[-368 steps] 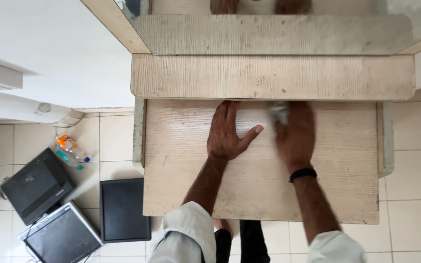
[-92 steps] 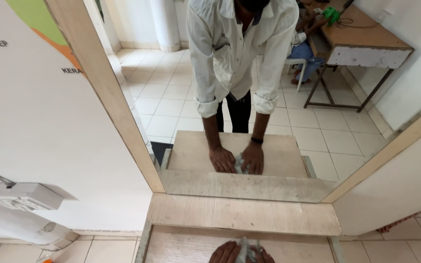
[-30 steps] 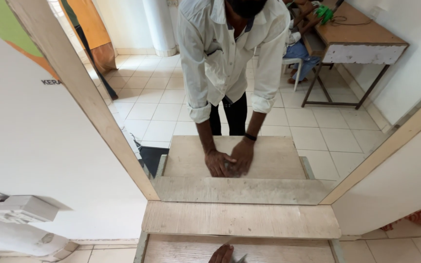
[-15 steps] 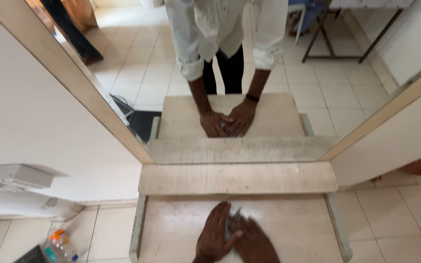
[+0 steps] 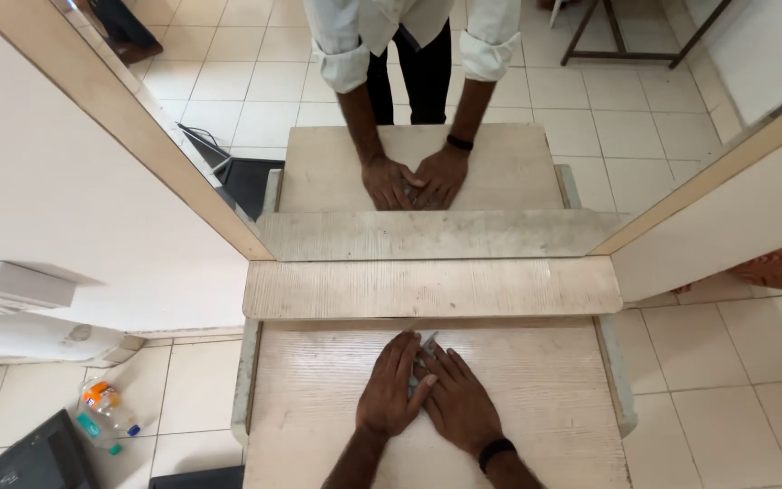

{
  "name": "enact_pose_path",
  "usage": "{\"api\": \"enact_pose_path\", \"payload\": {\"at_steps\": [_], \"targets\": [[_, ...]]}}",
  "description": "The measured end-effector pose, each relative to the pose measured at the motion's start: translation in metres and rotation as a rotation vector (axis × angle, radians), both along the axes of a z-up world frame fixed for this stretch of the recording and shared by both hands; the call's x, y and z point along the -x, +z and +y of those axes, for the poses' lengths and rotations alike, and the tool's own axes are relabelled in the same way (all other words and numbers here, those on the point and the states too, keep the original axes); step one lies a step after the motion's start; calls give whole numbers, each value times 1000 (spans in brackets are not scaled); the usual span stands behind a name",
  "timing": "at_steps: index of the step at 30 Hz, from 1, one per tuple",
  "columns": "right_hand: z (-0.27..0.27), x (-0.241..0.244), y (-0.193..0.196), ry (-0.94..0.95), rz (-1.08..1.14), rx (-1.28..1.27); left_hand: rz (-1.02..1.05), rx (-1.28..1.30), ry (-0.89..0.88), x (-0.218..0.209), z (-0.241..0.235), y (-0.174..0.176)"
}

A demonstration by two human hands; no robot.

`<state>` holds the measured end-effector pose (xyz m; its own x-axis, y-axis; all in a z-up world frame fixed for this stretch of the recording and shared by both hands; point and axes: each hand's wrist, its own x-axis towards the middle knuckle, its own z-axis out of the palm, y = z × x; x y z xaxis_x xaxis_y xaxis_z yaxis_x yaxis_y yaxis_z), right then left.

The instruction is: The person cleans a wooden desk or shelf surface with a cloth.

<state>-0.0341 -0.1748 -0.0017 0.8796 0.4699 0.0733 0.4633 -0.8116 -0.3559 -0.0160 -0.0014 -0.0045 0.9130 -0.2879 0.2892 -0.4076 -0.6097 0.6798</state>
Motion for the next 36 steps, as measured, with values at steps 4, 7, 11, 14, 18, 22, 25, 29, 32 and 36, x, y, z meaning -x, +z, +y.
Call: {"api": "enact_pose_path", "payload": {"at_steps": [4, 7, 11, 14, 18, 22, 25, 29, 32, 36], "targets": [[1, -8, -5, -228, -58, -44, -42, -40, 16, 2, 0, -5], [4, -10, -11, -440, -138, -77, -69, -136, 31, -2, 3, -9], [9, 5, -25, -366, -121, -109, -113, -105, 22, 2, 1, -12], [4, -4, -1, -139, -89, -87, -83, -77, 7, 2, 1, -8], [5, -2, 8, -130, -55, -82, -52, -122, 19, 3, -2, 0], [6, -7, 8, -387, -117, -154, -83, -128, 22, 0, 1, -3], [8, 2, 7, -258, -84, -114, -88, -89, 41, 9, 2, -10], [3, -4, 9, 80, -37, -89, -44, -79, 40, 3, -2, 0], [7, -3, 27, -93, 13, -202, -111, -164, -11, 3, 0, 2], [-5, -3, 21, -202, -60, -395, -103, -274, -107, 6, 2, -6]]}}
